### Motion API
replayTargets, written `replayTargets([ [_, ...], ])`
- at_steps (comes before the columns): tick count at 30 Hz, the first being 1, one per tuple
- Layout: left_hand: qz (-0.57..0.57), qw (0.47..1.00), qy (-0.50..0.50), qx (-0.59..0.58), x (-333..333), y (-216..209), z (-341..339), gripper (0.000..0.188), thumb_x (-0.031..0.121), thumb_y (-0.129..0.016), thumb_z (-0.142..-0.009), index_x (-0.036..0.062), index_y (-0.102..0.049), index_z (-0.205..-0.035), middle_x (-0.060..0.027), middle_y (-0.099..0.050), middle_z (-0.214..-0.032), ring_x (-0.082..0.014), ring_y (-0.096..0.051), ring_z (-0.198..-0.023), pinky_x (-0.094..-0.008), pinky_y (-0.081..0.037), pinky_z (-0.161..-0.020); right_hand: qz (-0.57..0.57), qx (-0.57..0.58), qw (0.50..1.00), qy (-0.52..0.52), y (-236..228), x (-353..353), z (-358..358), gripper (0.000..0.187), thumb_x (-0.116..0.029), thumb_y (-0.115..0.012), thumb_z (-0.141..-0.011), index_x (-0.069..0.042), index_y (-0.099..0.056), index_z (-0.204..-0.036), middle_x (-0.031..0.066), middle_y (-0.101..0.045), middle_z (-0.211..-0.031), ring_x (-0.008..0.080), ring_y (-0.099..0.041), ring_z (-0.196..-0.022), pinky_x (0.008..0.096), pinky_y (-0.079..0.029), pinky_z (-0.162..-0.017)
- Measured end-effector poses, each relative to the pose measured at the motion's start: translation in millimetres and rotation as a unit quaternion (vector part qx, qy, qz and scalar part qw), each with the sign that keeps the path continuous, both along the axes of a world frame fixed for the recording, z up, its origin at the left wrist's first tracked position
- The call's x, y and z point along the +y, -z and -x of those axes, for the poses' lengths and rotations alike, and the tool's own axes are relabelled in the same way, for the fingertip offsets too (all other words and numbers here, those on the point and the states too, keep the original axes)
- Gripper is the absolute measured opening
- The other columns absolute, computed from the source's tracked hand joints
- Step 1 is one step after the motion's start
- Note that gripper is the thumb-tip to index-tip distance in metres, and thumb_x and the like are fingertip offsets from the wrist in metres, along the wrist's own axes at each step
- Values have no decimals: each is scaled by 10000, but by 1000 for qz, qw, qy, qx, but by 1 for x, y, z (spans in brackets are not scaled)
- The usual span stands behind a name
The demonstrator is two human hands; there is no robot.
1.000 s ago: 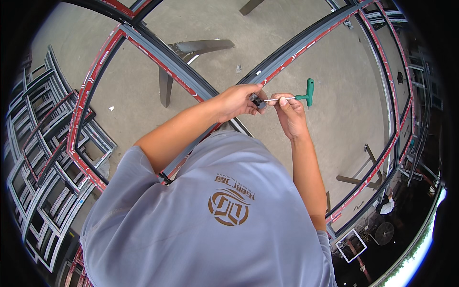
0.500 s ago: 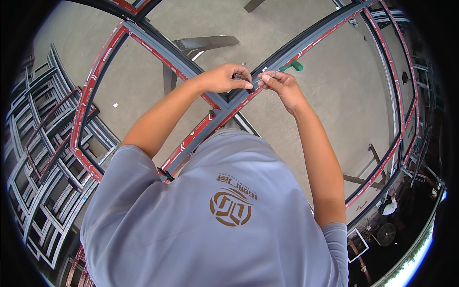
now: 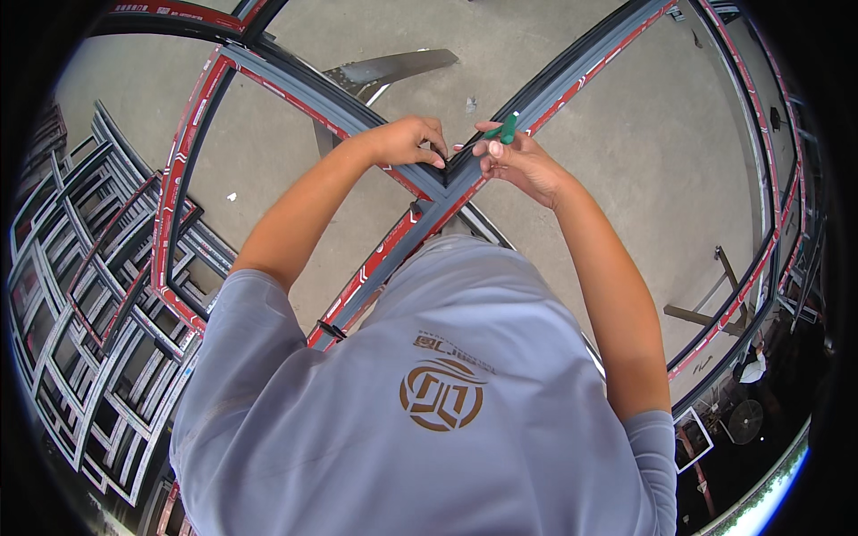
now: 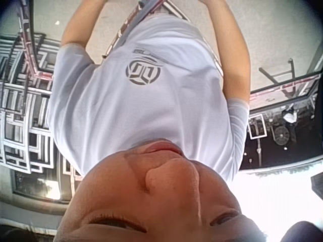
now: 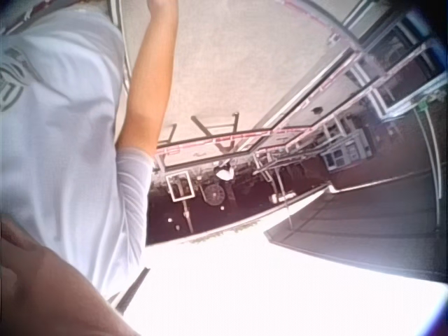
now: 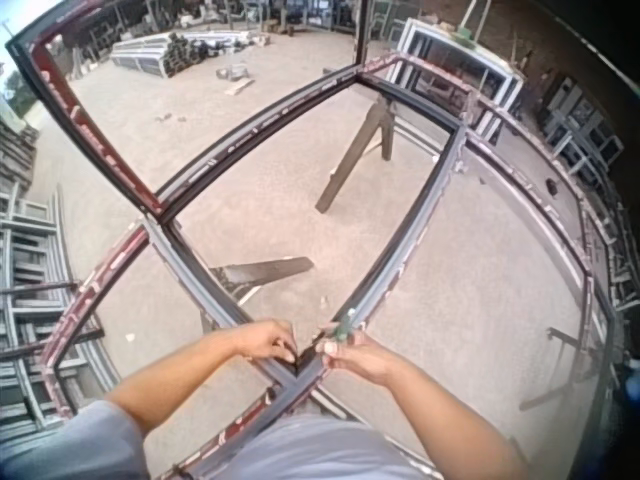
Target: The person uses a cordless drill to fasten screws into the corners of a large metal window frame. They then switch to a manual screwdriver to tighten additional fasteners along the frame edges. The work is performed in a workshop with multiple frames visible in the background.
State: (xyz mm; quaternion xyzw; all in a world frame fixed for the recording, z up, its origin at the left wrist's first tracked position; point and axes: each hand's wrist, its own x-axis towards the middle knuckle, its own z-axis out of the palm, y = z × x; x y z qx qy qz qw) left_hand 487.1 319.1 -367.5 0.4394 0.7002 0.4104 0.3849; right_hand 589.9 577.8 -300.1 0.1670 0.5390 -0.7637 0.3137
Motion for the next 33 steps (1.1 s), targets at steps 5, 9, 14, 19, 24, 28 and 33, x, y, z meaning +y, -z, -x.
replayTargets([
  [5,90,995,35,-28,2,11,1,222,134,-812,-843,36,-788,-1041,-98,-654,-921,-249,-658,-882,-368,-517,-796,-11,-110,994,-20,9,0,8,670,-647,-487,-1030,-35,-575,-1287,63,-672,-989,160,-641,-834,343,-546,-826],
  [9,111,991,76,-13,3,14,4,209,86,-785,-845,24,-790,-1044,-100,-654,-898,-241,-660,-843,-360,-523,-770,-83,-119,987,-62,16,-17,14,602,-596,-418,-1080,-42,-586,-1249,74,-677,-945,163,-645,-805,356,-548,-821],
  [14,153,983,80,-60,3,15,6,215,99,-777,-852,9,-789,-1046,-119,-695,-919,-252,-688,-863,-367,-539,-780,-108,-111,986,-65,12,-30,19,610,-603,-443,-1058,-23,-545,-1217,120,-696,-968,178,-646,-779,339,-552,-738],
  [19,162,981,80,-71,3,14,7,206,115,-771,-863,10,-791,-1040,-132,-725,-955,-266,-708,-898,-371,-545,-801,-122,-104,984,-75,10,-29,20,638,-618,-418,-1061,-25,-548,-1256,111,-693,-982,174,-647,-797,344,-549,-772],
  [24,175,979,70,-83,4,9,8,230,139,-762,-873,-6,-785,-1050,-144,-738,-975,-281,-715,-916,-377,-547,-819,-118,-94,986,-68,9,-32,6,694,-657,-403,-1055,-38,-553,-1331,102,-681,-1010,164,-649,-858,354,-542,-862],
  [28,196,974,85,-78,7,3,10,234,140,-753,-876,-2,-788,-1059,-151,-742,-984,-293,-715,-927,-380,-548,-836,-137,-40,982,-126,2,-37,-3,705,-676,-427,-1041,-48,-553,-1338,103,-672,-1096,179,-637,-982,342,-516,-925],
  [33,205,971,96,-77,5,-1,10,235,129,-741,-879,20,-792,-1081,-152,-743,-996,-297,-715,-940,-385,-549,-844,-118,14,974,-193,-6,-39,-12,759,-689,-525,-999,-37,-552,-1387,126,-651,-1208,228,-613,-1109,362,-470,-1017],
])
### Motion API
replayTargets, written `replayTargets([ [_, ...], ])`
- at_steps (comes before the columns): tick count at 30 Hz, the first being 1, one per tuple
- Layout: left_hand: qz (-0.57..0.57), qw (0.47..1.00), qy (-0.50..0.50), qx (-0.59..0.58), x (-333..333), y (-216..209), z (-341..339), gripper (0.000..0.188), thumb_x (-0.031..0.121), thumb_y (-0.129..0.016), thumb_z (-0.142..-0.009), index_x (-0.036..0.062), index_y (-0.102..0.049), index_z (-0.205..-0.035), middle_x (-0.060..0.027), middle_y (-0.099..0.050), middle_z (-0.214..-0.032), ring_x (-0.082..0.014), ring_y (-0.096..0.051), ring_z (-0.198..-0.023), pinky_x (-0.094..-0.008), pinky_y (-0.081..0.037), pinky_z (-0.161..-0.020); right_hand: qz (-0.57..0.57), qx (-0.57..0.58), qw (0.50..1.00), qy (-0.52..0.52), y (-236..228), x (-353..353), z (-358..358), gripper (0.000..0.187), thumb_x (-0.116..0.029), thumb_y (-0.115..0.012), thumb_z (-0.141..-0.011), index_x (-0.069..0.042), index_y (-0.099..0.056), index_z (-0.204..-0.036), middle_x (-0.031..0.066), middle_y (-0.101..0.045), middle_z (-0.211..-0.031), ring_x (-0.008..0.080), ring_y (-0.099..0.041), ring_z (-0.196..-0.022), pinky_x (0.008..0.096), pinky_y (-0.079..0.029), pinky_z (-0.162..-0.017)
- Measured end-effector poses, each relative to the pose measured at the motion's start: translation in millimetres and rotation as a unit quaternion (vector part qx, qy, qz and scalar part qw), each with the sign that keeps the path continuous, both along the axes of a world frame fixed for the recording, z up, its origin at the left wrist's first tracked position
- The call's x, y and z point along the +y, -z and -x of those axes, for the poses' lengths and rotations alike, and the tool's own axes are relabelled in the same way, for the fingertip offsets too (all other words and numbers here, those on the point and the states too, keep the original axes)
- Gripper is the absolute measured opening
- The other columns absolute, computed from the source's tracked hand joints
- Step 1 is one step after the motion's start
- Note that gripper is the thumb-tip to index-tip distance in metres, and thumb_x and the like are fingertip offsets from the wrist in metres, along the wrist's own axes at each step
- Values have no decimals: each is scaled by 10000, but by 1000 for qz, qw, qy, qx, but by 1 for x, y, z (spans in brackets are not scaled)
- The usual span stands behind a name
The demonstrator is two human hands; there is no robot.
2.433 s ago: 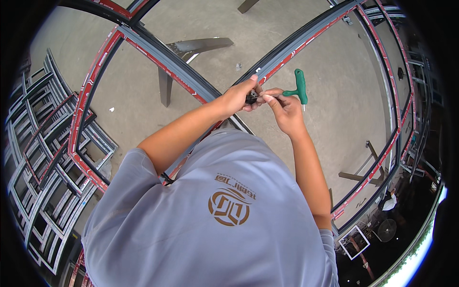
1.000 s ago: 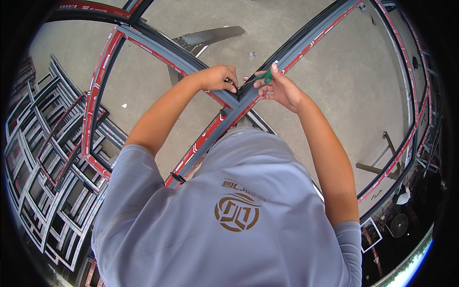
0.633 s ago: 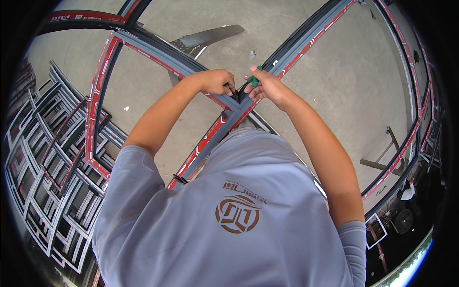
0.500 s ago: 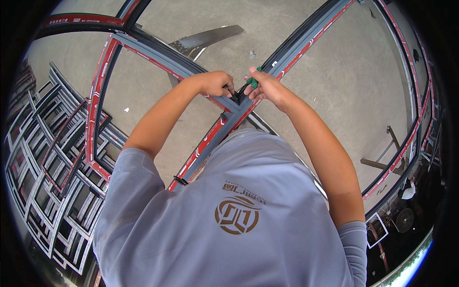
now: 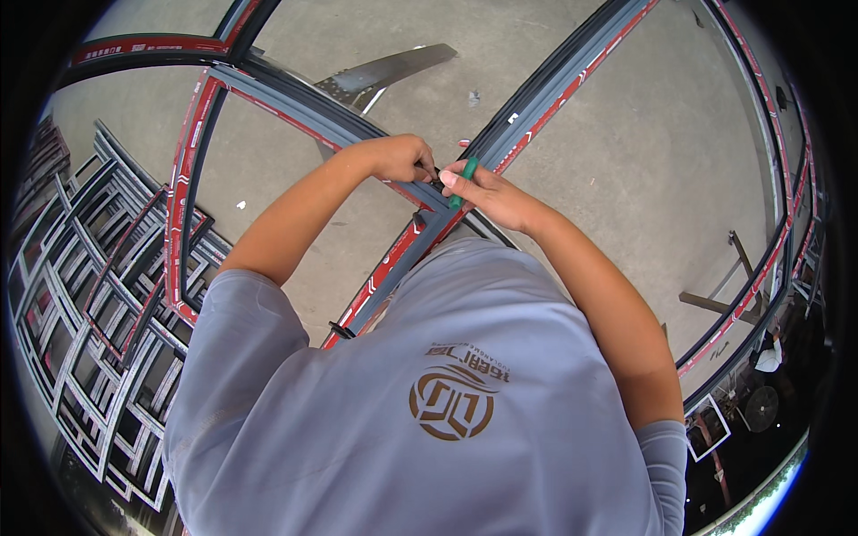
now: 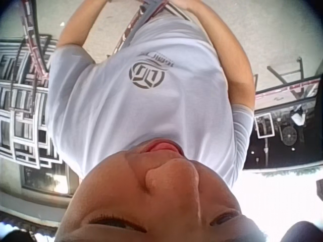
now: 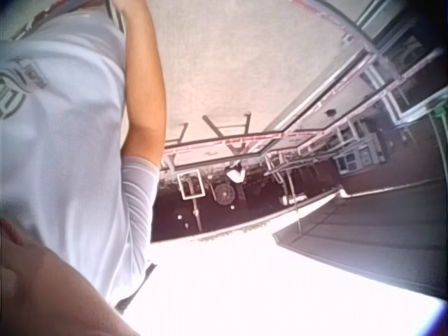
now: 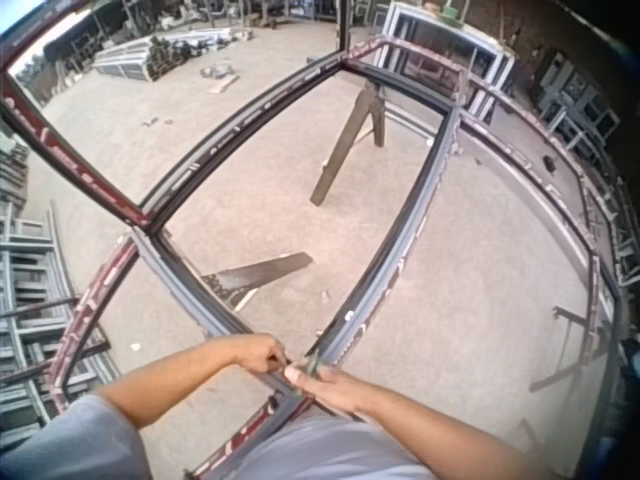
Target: The person uses a cordless drill to fasten screws into the corners of a large metal window frame. They then switch to a manual screwdriver to tighten additional fasteners along the frame edges. The work is performed in a workshop with multiple frames visible in the background.
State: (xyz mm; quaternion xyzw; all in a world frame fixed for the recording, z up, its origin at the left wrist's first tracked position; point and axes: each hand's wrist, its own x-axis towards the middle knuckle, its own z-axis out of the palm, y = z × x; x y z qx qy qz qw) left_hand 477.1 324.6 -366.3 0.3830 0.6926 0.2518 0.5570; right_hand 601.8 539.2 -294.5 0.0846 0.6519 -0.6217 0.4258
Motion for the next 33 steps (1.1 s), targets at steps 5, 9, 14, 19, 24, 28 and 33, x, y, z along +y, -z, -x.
replayTargets([
  [5,-15,1000,16,9,-2,4,0,245,117,-720,-889,42,-790,-1111,-138,-742,-1001,-283,-713,-923,-382,-553,-821,3,18,1000,-7,2,-2,-6,808,-706,-580,-966,-44,-551,-1428,162,-665,-1260,262,-614,-1190,378,-450,-1065],
  [9,23,1000,1,-8,-4,13,-1,239,115,-702,-899,49,-792,-1110,-125,-749,-989,-253,-713,-868,-378,-558,-774,4,26,999,-19,3,-5,-7,824,-720,-590,-951,-55,-548,-1436,170,-671,-1272,272,-616,-1218,385,-454,-1068],
  [14,-36,999,6,15,-10,27,-4,244,117,-690,-906,51,-789,-1120,-133,-769,-951,-234,-715,-831,-367,-557,-753,-2,14,999,-42,-6,-6,-10,734,-649,-568,-1005,-41,-542,-1415,147,-640,-1263,239,-576,-1236,388,-436,-1082],
  [19,-29,1000,-3,10,-11,29,-6,244,114,-695,-900,50,-788,-1116,-147,-767,-919,-226,-711,-818,-365,-552,-747,-19,48,994,-95,-15,-12,-10,895,-761,-635,-895,-36,-541,-1413,222,-651,-1274,310,-609,-1249,392,-452,-1080],
  [24,38,999,-10,25,-6,4,-13,348,121,-782,-789,-16,-734,-1106,-187,-721,-982,-316,-697,-879,-397,-540,-808,-47,18,998,-30,-11,-4,3,857,-777,-642,-879,-1,-666,-1242,186,-701,-1142,277,-647,-1152,395,-485,-1027],
  [28,-3,996,8,94,-4,-14,-22,567,218,-960,-604,-25,-692,-1041,-188,-707,-996,-385,-672,-967,-449,-531,-861,-43,29,999,-16,-8,4,13,699,-643,-705,-914,-38,-666,-1261,152,-685,-1195,243,-641,-1115,390,-489,-1021],
  [33,-34,978,68,196,-2,-15,-36,725,272,-998,-546,18,-688,-1150,-176,-689,-1161,-378,-624,-1158,-453,-515,-969,-109,328,937,-46,-21,5,16,482,-429,-810,-871,-100,-705,-1207,114,-671,-1239,295,-640,-1150,402,-513,-984],
])
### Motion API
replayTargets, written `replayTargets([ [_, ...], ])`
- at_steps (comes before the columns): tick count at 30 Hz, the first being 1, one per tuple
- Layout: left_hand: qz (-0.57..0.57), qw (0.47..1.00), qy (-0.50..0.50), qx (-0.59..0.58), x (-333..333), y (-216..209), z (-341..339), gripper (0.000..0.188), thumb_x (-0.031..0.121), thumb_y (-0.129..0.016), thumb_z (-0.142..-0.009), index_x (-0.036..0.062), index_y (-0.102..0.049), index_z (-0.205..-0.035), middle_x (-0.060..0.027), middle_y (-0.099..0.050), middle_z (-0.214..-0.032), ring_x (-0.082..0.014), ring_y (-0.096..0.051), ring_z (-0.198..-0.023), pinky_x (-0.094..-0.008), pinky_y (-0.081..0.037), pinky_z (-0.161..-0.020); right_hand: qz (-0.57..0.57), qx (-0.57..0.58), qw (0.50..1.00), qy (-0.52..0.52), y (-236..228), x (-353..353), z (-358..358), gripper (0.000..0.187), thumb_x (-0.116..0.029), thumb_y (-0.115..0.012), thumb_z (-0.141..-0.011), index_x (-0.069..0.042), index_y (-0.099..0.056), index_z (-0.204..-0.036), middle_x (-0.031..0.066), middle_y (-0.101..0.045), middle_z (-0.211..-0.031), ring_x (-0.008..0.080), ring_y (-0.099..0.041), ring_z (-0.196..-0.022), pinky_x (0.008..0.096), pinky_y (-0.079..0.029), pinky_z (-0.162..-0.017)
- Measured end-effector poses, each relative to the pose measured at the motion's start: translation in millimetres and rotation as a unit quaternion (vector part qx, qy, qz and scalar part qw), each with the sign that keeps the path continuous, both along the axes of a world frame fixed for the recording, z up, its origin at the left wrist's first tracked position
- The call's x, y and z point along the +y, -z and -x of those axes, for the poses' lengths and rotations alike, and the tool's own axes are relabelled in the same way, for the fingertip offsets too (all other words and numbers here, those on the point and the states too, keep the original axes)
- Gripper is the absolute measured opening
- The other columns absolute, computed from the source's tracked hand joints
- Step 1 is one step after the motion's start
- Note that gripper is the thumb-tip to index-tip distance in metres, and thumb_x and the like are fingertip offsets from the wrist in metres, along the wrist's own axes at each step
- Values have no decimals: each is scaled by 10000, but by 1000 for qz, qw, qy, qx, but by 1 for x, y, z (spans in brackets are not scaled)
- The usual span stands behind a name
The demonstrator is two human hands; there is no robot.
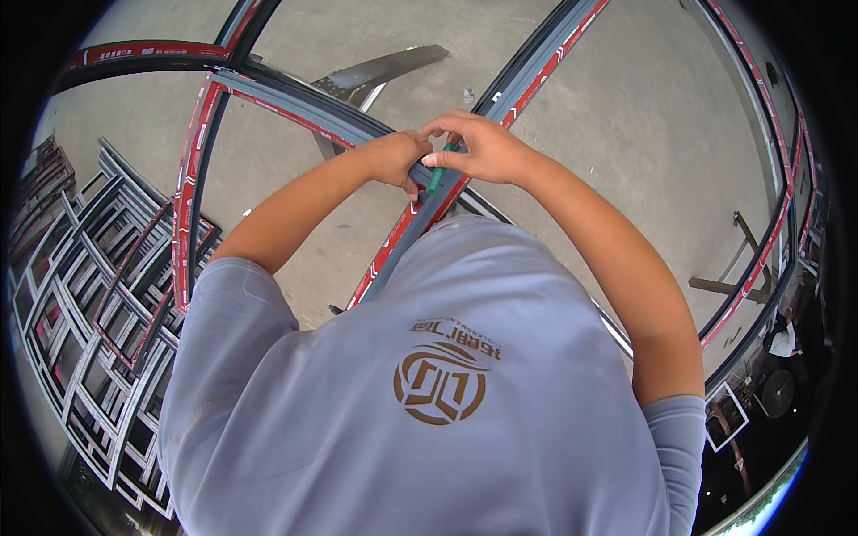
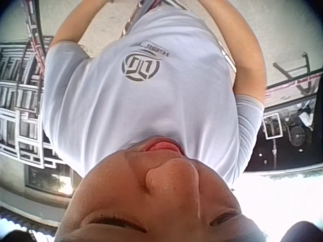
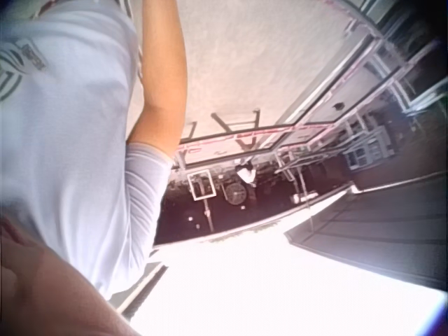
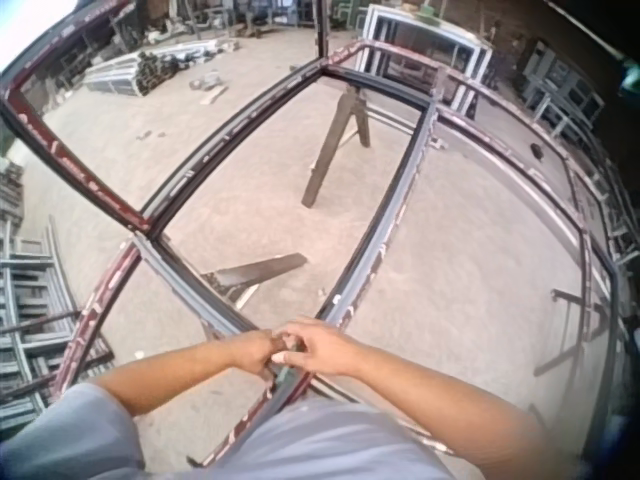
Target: The person uses a cordless drill to fasten screws into the corners of a large metal window frame. They then switch to a manual screwdriver to tighten additional fasteners along the frame edges. The work is performed in a workshop with multiple frames visible in the background.
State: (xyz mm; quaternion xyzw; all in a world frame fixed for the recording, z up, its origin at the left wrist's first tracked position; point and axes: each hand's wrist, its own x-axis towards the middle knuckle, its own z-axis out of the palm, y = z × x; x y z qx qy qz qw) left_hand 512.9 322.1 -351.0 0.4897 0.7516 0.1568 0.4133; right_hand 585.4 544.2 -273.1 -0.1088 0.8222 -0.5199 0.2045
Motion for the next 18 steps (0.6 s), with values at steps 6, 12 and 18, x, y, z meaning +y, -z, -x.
replayTargets([
  [6,-68,997,-21,-6,2,4,-4,808,253,-1011,-518,85,-671,-1231,-134,-680,-1242,-379,-612,-1200,-428,-509,-1042,-113,153,963,-193,-22,7,6,292,-328,-792,-868,-139,-763,-1088,41,-695,-1160,294,-627,-1113,451,-528,-926],
  [12,-57,996,-61,-2,-9,15,-4,1025,294,-1018,-519,147,-536,-1411,-145,-669,-1301,-363,-611,-1242,-430,-509,-1047,-185,175,951,-177,-18,-6,21,263,-325,-772,-872,-139,-766,-1059,44,-737,-1063,304,-648,-1110,453,-537,-901],
  [18,-11,999,-45,-14,-6,19,0,864,438,-1011,-540,168,-683,-1292,-105,-620,-1411,-336,-549,-1332,-414,-434,-1132,-212,187,940,-192,-24,-8,21,266,-335,-750,-888,-96,-760,-1005,96,-752,-1046,325,-672,-1092,478,-543,-866],
])
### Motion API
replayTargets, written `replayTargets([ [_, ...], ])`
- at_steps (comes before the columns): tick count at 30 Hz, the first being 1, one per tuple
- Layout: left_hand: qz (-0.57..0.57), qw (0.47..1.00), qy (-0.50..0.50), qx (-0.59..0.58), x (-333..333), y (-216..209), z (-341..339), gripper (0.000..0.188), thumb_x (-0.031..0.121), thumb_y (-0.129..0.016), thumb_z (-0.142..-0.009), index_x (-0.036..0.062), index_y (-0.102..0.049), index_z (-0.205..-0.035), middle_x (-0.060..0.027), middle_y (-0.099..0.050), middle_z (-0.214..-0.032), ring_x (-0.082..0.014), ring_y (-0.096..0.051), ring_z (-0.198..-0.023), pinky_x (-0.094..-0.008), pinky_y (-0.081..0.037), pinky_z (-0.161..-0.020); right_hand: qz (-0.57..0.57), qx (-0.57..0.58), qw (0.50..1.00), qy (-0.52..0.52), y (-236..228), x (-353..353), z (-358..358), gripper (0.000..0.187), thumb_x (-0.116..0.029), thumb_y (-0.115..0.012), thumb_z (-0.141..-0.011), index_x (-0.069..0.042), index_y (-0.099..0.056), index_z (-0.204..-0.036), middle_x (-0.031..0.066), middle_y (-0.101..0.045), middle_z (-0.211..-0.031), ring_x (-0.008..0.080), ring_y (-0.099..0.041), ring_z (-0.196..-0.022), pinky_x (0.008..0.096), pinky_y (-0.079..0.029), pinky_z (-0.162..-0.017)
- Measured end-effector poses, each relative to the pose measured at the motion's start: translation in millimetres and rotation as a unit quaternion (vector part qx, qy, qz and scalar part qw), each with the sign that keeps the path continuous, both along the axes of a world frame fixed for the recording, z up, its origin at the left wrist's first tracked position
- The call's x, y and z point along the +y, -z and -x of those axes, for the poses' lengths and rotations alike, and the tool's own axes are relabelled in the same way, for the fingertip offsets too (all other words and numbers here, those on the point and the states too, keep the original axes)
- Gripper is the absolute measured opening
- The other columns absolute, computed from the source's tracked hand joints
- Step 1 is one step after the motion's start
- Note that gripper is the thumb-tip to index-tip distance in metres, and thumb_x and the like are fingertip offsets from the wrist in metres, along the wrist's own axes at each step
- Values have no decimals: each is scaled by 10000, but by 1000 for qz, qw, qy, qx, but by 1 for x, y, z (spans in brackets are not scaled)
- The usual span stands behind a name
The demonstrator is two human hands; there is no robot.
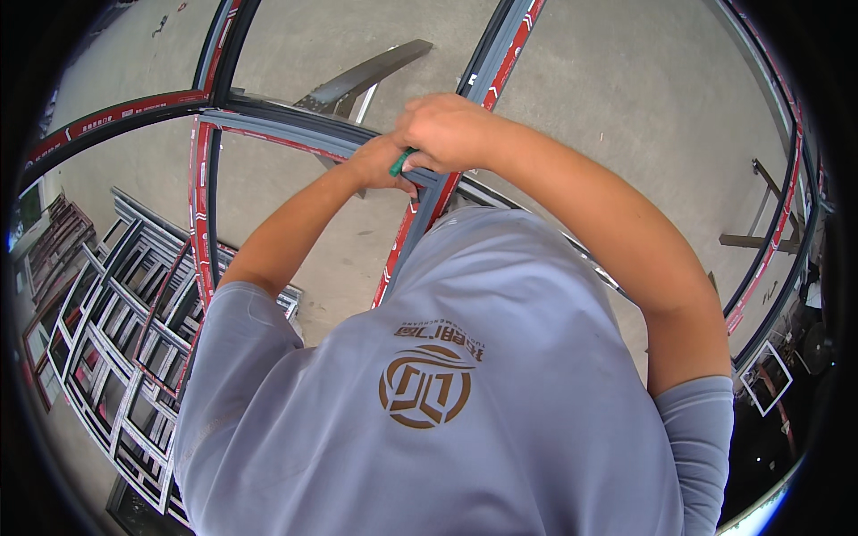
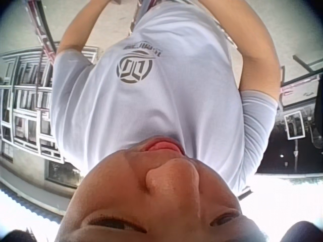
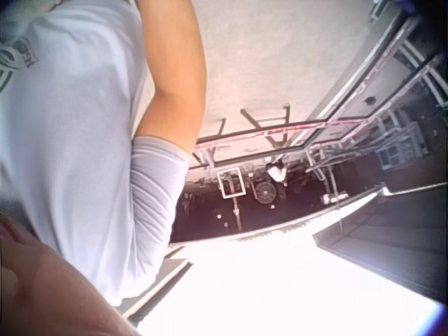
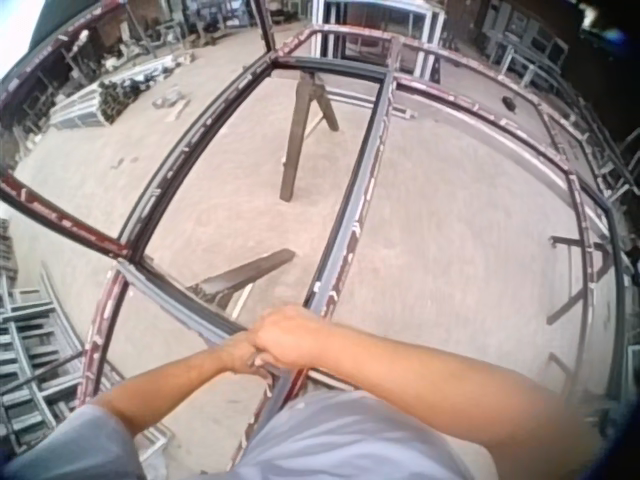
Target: The person uses a cordless drill to fasten screws into the corners of a large metal window frame. They then switch to a manual screwdriver to tighten additional fasteners along the frame edges. The work is performed in a workshop with multiple frames visible in the background.
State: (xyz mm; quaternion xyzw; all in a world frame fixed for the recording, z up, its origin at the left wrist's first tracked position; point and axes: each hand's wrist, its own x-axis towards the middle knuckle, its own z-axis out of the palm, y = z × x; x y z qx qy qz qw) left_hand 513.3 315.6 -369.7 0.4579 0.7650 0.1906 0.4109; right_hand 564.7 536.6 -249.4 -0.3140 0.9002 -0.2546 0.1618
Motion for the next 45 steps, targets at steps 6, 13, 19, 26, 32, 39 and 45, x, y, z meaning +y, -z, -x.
replayTargets([
  [6,17,996,56,72,6,-17,-6,815,384,-981,-595,129,-658,-1298,-122,-657,-1339,-350,-595,-1261,-437,-479,-1072,-37,-77,995,57,-11,-8,-7,298,-299,-680,-931,-111,-735,-1155,127,-763,-946,330,-713,-973,461,-557,-838],
  [13,77,995,54,18,8,-16,-1,745,444,-959,-624,135,-689,-1246,-141,-693,-1243,-347,-619,-1208,-450,-496,-1018,96,-454,850,251,-9,-15,5,380,-220,-537,-976,-118,-694,-1306,167,-754,-953,292,-730,-963,408,-564,-860],
  [19,76,996,46,4,13,-20,2,853,396,-984,-583,83,-620,-1287,-184,-702,-1124,-386,-652,-1125,-455,-523,-962,79,-340,932,95,-10,10,4,415,-235,-767,-904,-68,-693,-1276,138,-717,-1050,248,-702,-1000,390,-564,-886],
  [26,0,999,51,-3,12,-19,5,914,412,-983,-570,100,-602,-1341,-156,-719,-1175,-383,-657,-1122,-447,-518,-972,-20,46,996,-80,-11,3,11,376,-339,-836,-805,-51,-769,-1038,91,-715,-1042,313,-671,-1031,462,-554,-876],
  [32,29,995,100,-7,14,-11,6,835,480,-964,-574,132,-679,-1277,-154,-712,-1214,-368,-644,-1159,-438,-508,-1005,-28,-165,946,278,-6,-33,6,322,-313,-721,-902,-48,-745,-1083,214,-739,-1029,364,-721,-924,486,-571,-836],
  [39,82,992,92,32,12,0,6,901,496,-965,-567,135,-649,-1330,-141,-694,-1268,-350,-626,-1207,-429,-504,-1020,-7,-7,1000,19,-16,4,4,362,-332,-793,-844,-77,-755,-1098,114,-722,-1058,298,-699,-1017,460,-558,-869],
  [45,-61,992,107,36,10,-2,7,905,492,-973,-573,114,-656,-1332,-150,-677,-1312,-350,-605,-1242,-417,-482,-1049,-54,94,981,-161,-23,2,12,356,-413,-804,-804,-83,-783,-937,127,-744,-939,319,-706,-926,447,-560,-811],
])
